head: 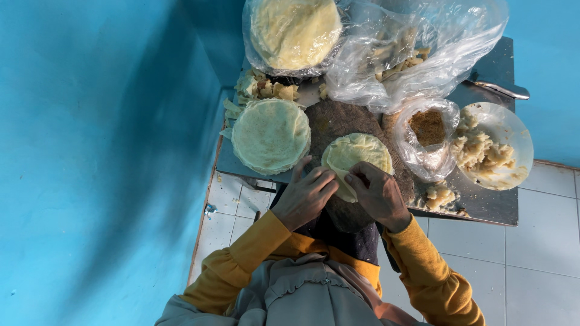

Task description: The person sits at a small table and assembles filled pastries from dough. They pinch off pieces of dough, flatten them into rounds, place a brown filling from a plastic-lined container onto the dough, fold and seal the pastry by hand, and stack the finished rounds on a wooden board.

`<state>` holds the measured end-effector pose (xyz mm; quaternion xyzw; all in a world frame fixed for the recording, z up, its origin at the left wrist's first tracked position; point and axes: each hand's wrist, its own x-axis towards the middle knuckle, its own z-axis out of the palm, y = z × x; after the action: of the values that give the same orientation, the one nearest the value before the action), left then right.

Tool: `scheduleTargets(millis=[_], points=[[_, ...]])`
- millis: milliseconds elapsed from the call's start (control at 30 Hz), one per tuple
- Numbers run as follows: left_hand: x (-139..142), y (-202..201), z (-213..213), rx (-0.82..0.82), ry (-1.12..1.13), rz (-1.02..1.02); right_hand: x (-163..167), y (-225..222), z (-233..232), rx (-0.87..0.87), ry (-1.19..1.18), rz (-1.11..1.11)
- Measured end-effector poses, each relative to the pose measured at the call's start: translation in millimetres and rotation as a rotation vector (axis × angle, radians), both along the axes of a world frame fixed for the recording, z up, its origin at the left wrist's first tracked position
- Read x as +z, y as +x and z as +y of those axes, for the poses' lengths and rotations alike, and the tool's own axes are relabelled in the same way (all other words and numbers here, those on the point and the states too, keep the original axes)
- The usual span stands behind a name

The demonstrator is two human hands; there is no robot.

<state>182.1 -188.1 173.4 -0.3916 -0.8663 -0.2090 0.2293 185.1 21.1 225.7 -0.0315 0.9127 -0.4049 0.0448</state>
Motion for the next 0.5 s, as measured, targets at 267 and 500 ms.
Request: scheduleTargets(millis=[267, 500], points=[[-19, 6, -15, -0.099, 0.106, 0.002, 5, 0, -1, 0.064, -0.016, 0.103], [-23, 8, -16, -0.080, 0.185, -0.092, 11, 14, -17, 0.189, 0.203, 0.216]])
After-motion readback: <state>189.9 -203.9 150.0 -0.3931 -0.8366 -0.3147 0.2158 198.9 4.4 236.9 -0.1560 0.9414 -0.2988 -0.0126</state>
